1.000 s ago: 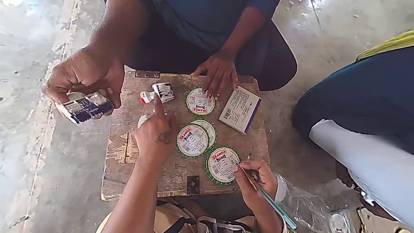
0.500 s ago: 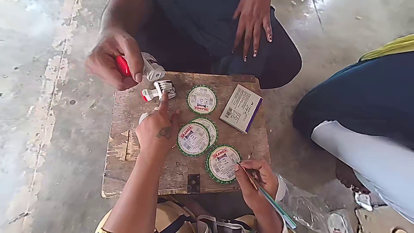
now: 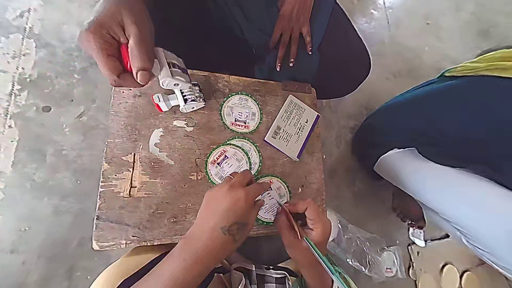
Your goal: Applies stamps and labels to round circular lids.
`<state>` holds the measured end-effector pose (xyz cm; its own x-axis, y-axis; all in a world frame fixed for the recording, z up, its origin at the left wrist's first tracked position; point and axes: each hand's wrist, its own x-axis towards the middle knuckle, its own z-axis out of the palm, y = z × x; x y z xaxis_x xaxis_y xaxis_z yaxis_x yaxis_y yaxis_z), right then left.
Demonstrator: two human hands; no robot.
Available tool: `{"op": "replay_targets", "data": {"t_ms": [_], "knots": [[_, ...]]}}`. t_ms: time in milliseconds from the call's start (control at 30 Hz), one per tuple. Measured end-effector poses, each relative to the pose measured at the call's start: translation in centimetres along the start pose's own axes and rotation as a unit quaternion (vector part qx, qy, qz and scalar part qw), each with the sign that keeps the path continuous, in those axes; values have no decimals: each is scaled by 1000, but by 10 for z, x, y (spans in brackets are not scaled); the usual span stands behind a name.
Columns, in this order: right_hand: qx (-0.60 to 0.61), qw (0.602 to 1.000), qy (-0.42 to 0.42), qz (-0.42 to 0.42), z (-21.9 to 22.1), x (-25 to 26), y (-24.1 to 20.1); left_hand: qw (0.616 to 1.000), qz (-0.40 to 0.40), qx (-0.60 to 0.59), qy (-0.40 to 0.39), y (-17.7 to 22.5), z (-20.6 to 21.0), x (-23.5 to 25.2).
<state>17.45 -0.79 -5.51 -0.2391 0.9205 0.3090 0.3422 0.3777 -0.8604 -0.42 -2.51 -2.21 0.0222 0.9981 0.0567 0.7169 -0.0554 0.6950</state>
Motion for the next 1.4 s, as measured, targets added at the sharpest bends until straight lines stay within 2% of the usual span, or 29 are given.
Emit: {"op": "replay_targets", "data": {"t_ms": [133, 533, 733, 867, 1267, 1400], "knots": [[-23, 1000, 5, -1, 4, -3, 4, 999, -17, 24, -30, 3, 4, 0], [-61, 998, 10, -7, 8, -4, 8, 999, -42, 18, -28, 8, 5, -1], [3, 1000, 9, 27, 8, -3, 7, 998, -46, 21, -30, 9, 5, -1], [-16, 999, -7, 30, 8, -2, 6, 998, -48, 21, -32, 9, 5, -1], [-5, 998, 30, 60, 12, -1, 2, 997, -59, 26, -39, 9, 5, -1], [17, 998, 41, 43, 11, 1, 5, 997, -66, 22, -41, 10, 4, -1]]}}
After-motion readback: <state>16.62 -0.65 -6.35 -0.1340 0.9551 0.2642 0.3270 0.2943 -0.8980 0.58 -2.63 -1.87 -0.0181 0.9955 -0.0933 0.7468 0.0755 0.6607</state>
